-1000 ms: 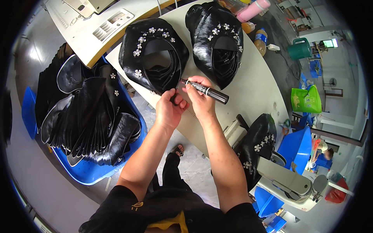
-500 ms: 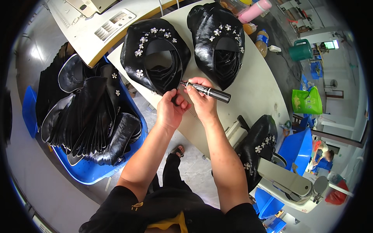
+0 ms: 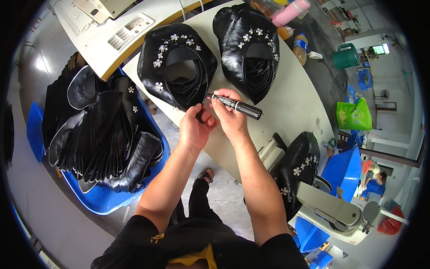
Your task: The person uses a black marker to apply small marks to the inner lining of several black shoes. The shoes are handled one by one, picked up from a blue bin, marked, and then placed on a nearby table. The shoes feature decorative white floral embellishments on the exterior.
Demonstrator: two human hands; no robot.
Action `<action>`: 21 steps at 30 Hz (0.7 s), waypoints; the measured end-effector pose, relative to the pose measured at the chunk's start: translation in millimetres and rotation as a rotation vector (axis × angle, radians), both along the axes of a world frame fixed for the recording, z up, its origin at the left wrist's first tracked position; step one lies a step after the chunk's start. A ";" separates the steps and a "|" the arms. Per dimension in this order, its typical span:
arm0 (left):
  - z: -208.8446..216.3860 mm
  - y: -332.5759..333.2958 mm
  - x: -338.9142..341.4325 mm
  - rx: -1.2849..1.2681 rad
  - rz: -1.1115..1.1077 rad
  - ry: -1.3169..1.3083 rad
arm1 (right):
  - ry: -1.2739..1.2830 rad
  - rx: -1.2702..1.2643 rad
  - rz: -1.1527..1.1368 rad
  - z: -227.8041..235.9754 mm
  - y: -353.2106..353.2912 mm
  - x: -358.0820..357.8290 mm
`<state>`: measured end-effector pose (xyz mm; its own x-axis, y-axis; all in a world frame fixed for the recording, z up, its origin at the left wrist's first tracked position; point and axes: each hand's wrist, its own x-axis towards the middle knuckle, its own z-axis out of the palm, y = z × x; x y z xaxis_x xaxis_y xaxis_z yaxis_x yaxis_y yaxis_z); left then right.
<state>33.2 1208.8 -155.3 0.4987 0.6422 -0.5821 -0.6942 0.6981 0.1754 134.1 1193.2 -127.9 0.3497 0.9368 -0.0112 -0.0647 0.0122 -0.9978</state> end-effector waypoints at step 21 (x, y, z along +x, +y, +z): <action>6.4 2.9 1.7 0.046 -0.031 0.098 | 0.062 0.049 -0.036 14.7 20.7 -4.9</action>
<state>34.9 1211.7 -148.9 0.4614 0.6542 -0.5993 -0.6503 0.7089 0.2733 129.2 1213.9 -113.2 0.3830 0.9237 0.0120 -0.1253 0.0648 -0.9900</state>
